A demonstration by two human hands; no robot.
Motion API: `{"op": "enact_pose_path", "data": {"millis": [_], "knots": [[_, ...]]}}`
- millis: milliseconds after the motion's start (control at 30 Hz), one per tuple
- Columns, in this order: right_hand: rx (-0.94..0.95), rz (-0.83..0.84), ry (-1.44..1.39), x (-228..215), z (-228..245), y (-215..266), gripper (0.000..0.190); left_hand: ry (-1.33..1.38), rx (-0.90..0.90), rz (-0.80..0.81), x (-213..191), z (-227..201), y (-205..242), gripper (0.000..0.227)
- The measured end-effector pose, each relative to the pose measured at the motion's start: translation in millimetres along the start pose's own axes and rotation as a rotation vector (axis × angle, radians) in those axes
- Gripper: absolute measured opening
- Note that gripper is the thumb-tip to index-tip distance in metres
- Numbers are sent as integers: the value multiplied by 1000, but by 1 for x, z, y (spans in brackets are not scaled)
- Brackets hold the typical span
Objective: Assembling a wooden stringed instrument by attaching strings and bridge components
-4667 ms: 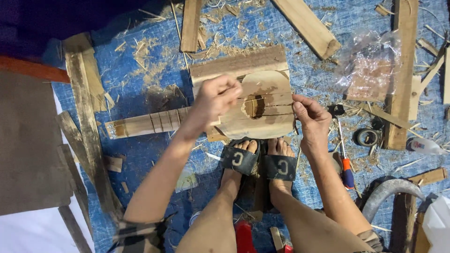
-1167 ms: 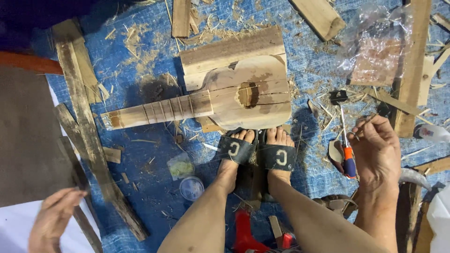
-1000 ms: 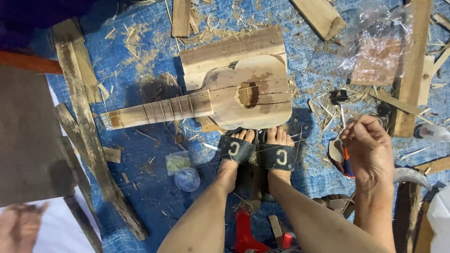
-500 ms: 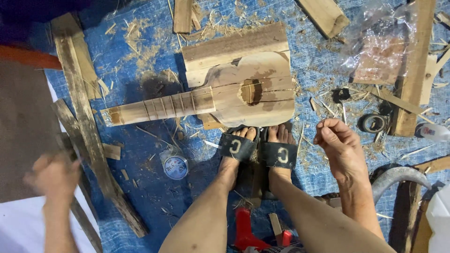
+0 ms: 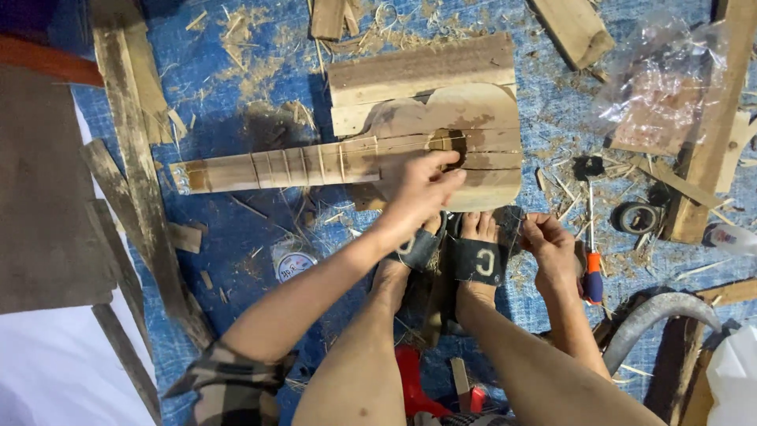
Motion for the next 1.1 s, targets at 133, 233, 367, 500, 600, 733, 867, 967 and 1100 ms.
{"op": "enact_pose_path", "data": {"millis": [133, 233, 367, 500, 600, 733, 867, 967, 1100], "knots": [[1, 6, -24, 6, 9, 5, 12, 36, -31, -46, 12, 22, -19, 42], [-6, 3, -23, 8, 5, 4, 12, 143, -119, -55, 16, 33, -31, 39], [-12, 6, -30, 13, 5, 7, 12, 178, -130, -132, 23, 15, -27, 38], [-16, 4, -11, 20, 28, 16, 7, 215, -167, -212, 18, 5, -21, 35], [-19, 7, -3, 23, 30, 17, 8, 218, -169, -246, 20, -3, -16, 32], [-27, -11, -11, 23, 20, 11, 6, 244, -223, -273, 26, 10, -24, 31], [-80, -20, 41, 28, 23, 9, 3, 232, -230, -287, 28, 23, -30, 29], [-114, -40, 102, 35, 34, 9, 5, 238, -219, -289, 31, 26, -32, 27], [-181, -45, 178, 38, 33, 3, 13, 231, -232, -294, 34, 36, -37, 25]]}}
Point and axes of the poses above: each hand's wrist, its own y-axis away from the middle knuckle, its own x-axis out of the palm, z = x × y, the point moved 6 cm from there along -y, towards the middle knuckle, and after that the axes turned 12 degrees about -z, right-handed, at the moved point
